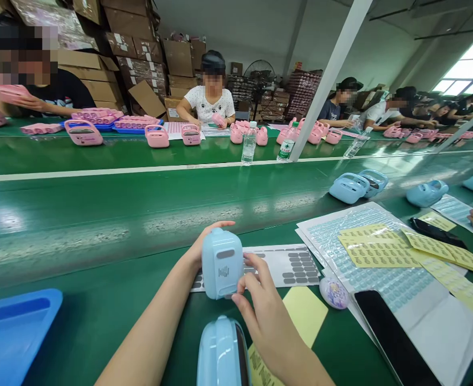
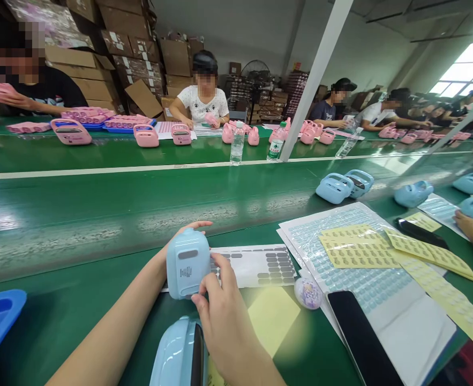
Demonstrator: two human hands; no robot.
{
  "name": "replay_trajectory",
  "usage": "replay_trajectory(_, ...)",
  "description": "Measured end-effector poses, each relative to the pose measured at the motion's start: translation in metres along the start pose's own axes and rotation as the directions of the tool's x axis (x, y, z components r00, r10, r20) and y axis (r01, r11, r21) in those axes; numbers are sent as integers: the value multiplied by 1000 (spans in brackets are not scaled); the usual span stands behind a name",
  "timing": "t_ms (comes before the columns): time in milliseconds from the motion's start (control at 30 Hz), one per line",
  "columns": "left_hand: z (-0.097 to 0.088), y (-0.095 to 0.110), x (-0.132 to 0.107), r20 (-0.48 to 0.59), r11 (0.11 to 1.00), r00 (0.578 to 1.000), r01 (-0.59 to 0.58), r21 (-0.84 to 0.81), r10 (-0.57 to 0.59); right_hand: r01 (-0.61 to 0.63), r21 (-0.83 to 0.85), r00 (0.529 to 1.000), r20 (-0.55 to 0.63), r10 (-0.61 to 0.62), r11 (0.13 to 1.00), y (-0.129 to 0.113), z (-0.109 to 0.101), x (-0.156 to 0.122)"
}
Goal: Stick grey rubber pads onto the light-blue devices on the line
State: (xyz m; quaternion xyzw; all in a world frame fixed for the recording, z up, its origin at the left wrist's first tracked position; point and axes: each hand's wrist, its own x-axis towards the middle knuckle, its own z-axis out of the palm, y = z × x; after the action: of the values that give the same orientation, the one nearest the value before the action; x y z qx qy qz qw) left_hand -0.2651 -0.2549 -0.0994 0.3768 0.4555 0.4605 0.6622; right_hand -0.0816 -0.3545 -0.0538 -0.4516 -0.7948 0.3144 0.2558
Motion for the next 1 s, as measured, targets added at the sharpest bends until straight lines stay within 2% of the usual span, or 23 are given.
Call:
replay_trajectory(133,4,2,-1,-31,1000,999,-21,1,21,32,-154,998,-42,-39,988,2,7,2)
replay_trajectory(300,10,7,-2,-73,1000,997,-28,1,28,70,-287,991,-89,-99,955,2,5,6)
replay_trajectory(467,10,6,-1,-78,999,997,-26,-22,24,15,-224,997,-75,-33,974,0,3,6)
replay_trajectory(767,3,-3,4,-57,998,997,-52,-18,51,-11,-132,1000,-7,10,991,-4,-9,9)
replay_trajectory(1000,2,-5,7,-67,999,997,-50,-14,49,-45,-119,999,-3,45,992,-4,-3,8)
